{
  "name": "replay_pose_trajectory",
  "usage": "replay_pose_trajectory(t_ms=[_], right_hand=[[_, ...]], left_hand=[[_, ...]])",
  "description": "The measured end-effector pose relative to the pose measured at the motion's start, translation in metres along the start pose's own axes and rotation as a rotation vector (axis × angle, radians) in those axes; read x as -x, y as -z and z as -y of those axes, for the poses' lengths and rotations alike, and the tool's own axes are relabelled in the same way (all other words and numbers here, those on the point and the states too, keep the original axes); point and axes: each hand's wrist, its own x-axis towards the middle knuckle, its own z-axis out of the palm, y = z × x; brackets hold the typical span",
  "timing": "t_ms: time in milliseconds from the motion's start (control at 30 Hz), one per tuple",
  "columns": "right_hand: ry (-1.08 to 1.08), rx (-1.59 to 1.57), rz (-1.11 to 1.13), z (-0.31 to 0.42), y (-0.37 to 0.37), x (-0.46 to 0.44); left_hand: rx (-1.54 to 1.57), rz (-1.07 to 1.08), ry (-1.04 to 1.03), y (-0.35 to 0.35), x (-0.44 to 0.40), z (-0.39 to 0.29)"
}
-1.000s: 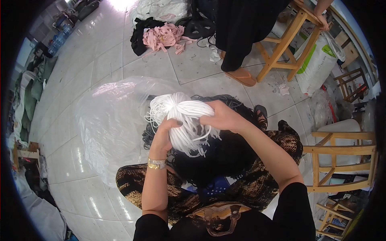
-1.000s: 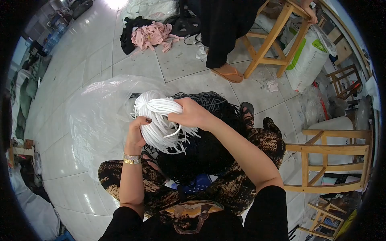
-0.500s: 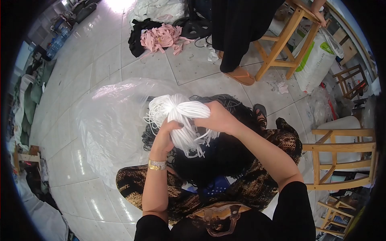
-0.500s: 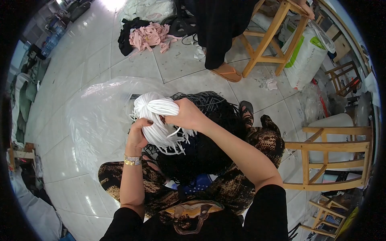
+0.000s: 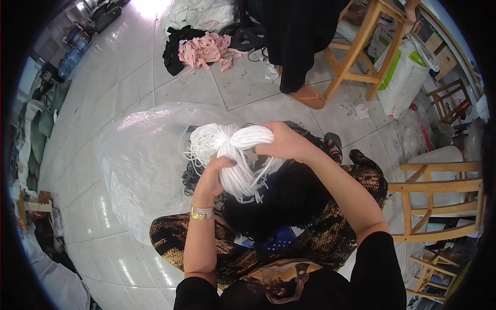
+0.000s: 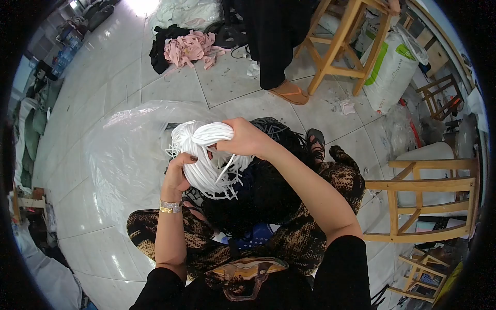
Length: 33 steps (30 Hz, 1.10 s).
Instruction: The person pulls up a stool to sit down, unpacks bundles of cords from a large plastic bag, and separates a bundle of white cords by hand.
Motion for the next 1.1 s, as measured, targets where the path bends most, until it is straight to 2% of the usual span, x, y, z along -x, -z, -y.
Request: replay_pose_trajectory(t_ms=[267,367,467,567,667,767,867,1100], right_hand=[[-0.046,0.171,0.008,-0.017,-0.009,-0.007],[-0.076,0.18,0.033,0.002,-0.004,0.001],[-0.031,0.138,-0.002,-0.002,-0.004,-0.001],[-0.034,-0.046,0.075,-0.005,-0.002,-0.003],[-0.073,0.013,0.125,-0.004,0.002,-0.005],[0.121,0.089,0.012,-0.014,-0.001,-0.007],[0.088,0.228,0.037,-0.011,-0.003,-0.006],[0.023,0.222,-0.036,-0.019,-0.014,-0.006]], left_hand=[[0.089,-0.083,0.032,-0.001,0.004,0.001],[0.1,-0.124,0.032,0.002,0.002,0.004],[0.11,-0.101,0.023,0.003,0.002,0.004],[0.1,-0.06,0.017,0.001,0.0,0.003],[0.087,-0.074,0.017,0.0,0.001,0.003],[0.136,-0.059,0.027,0.01,0.0,0.006],[0.182,-0.03,0.038,0.01,0.0,0.006],[0.196,-0.017,0.021,0.007,0.001,0.004]])
